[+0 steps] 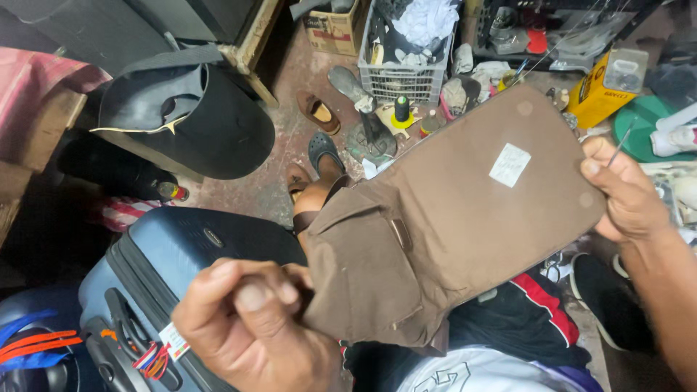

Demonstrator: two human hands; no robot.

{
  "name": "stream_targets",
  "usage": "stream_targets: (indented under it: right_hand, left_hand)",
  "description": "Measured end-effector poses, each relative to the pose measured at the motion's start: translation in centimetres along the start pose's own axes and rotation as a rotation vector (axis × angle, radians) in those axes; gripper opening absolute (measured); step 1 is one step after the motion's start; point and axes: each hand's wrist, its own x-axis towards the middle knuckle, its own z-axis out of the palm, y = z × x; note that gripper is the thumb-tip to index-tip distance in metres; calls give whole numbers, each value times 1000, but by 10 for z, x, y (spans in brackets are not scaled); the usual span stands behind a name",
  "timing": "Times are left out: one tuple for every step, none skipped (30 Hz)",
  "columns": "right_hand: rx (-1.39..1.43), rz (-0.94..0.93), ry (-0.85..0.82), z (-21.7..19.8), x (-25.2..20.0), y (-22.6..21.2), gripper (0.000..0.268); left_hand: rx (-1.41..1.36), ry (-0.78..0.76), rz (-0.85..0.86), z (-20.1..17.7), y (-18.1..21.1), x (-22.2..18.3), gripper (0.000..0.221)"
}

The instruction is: The person holds a brown shoulder bag on their lap and uses a red-handled screwdriver to pry and adjust a metal clasp on the bag's flap. They repeatedly probe the clasp mechanism and manipulate the fabric around it.

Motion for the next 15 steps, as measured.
stream_targets:
  right_hand:
    - [-17, 13, 27, 0, 1, 3, 10]
    - [-66, 31, 53, -2, -1, 6, 9]
    - [-115, 49, 78, -6, -2, 12, 10]
    - [-166, 74, 103, -10, -5, 18, 13]
    - [-201, 99, 121, -16, -10, 25, 12]
    - [-237, 115, 134, -21, -13, 33, 12]
    - [-273, 132, 147, -26, -17, 41, 12]
    - [-331, 164, 176, -32, -17, 48, 13]
    - [-389, 196, 205, -38, -17, 54, 15]
    - [-445, 245, 251, -42, -28, 60, 17]
    - [-554, 294, 265, -45, -30, 64, 18]
    - [-658, 352, 286, -45, -37, 66, 20]
    - [-762, 411, 305, -41, -43, 64, 23]
    - [-1071, 268, 270, -36, -38, 59, 28]
    - [-1374, 114, 225, -27, -35, 51, 34]
  left_hand:
    - [32, -27, 21, 8, -1, 3, 16]
    - [60, -56, 39, 15, -3, 2, 16]
    - [118, -116, 58, 18, -3, -1, 15]
    - [177, -173, 76, 19, -2, -7, 15]
    - [254, -282, 110, 19, -2, -15, 13]
    - [319, -388, 160, 19, -4, -24, 11]
    - [371, -514, 228, 20, -6, -36, 9]
    - [422, -632, 306, 24, -11, -49, 7]
    - [473, -749, 385, 28, -16, -62, 5]
    - [411, -804, 430, 30, -21, -76, 12]
    - [349, -859, 473, 33, -26, -90, 20]
    - [364, -855, 423, 36, -23, -107, 19]
    - [380, -852, 372, 39, -19, -124, 20]
    - [399, -836, 337, 46, -17, -139, 20]
    - [435, -777, 392, 53, -20, -150, 17]
